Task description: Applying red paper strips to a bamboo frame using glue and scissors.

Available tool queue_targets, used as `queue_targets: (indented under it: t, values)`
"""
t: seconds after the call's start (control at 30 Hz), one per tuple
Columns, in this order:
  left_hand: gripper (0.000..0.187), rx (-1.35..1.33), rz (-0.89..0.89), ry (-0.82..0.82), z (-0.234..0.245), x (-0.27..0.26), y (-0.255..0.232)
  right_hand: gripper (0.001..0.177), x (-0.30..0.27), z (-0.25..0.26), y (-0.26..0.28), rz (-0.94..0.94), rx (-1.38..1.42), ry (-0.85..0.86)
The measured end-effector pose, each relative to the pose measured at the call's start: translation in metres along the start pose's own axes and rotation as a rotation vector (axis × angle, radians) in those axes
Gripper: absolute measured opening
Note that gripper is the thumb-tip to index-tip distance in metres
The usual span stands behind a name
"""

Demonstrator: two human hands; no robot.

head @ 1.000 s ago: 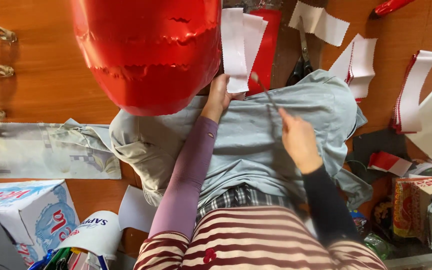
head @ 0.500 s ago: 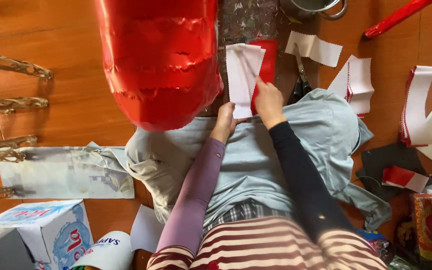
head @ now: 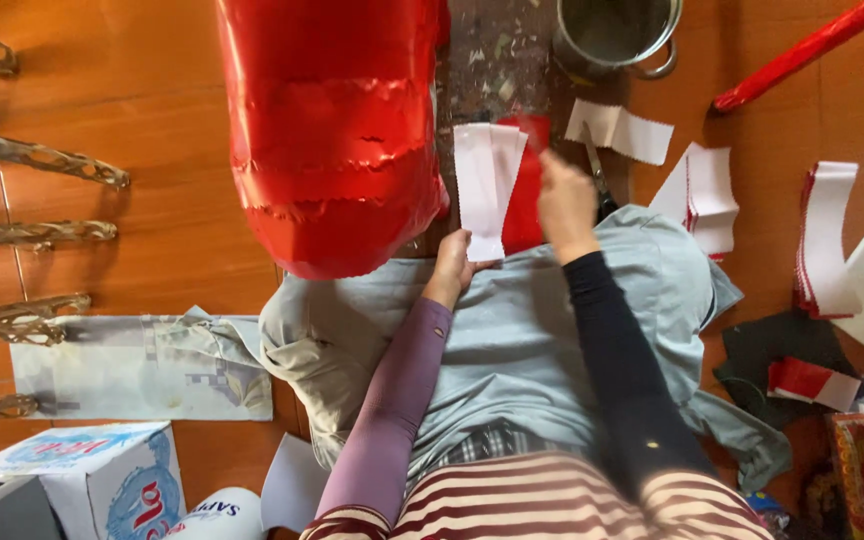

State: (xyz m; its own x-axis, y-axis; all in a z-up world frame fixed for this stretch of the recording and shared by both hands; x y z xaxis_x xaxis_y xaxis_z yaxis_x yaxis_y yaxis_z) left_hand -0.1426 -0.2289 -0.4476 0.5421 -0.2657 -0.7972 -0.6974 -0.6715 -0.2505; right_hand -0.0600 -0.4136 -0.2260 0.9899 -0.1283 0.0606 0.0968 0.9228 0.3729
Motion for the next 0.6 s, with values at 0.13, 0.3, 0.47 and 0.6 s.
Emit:
queue_targets:
  t: [0.13, 0.3, 0.47, 0.6]
  values:
    - [0.047, 0.017, -0.017, 0.087, -0.014, -0.011, -0.003, 0.031, 0.048, 0.067, -0.021, 0.006, 0.039, -0.282]
    - [0.042, 0.031, 0.029, 0.077, -0.033, -0.022, -0.02, 0.029, 0.089, 0.088, -0.026, 0.15, -0.243, -0.269]
    - [0.038, -0.143, 0.036, 0.195, -0.04, -0.018, -0.033, 0.037, 0.013, 0.067, 0.053, 0.587, -0.046, 0.152]
    - [0.051, 0.025, 0.001, 0.307, -0.051, -0.038, -0.042, 0.028, -0.023, 0.08, 0.074, 0.578, 0.466, 0.127]
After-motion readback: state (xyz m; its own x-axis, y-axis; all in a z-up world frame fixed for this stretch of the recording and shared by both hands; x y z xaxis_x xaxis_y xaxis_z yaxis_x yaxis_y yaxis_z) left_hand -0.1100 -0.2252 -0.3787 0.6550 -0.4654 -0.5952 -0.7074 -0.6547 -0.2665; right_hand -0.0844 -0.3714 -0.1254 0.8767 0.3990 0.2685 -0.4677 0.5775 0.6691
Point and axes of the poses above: each hand's wrist, its own x-axis towards the middle knuckle, its own z-axis out of the back of the hand, y = z × x, the point moved 5 cm from there along x, towards the middle knuckle, and after that the axes turned 6 degrees about -x, right-handed, at the moved point
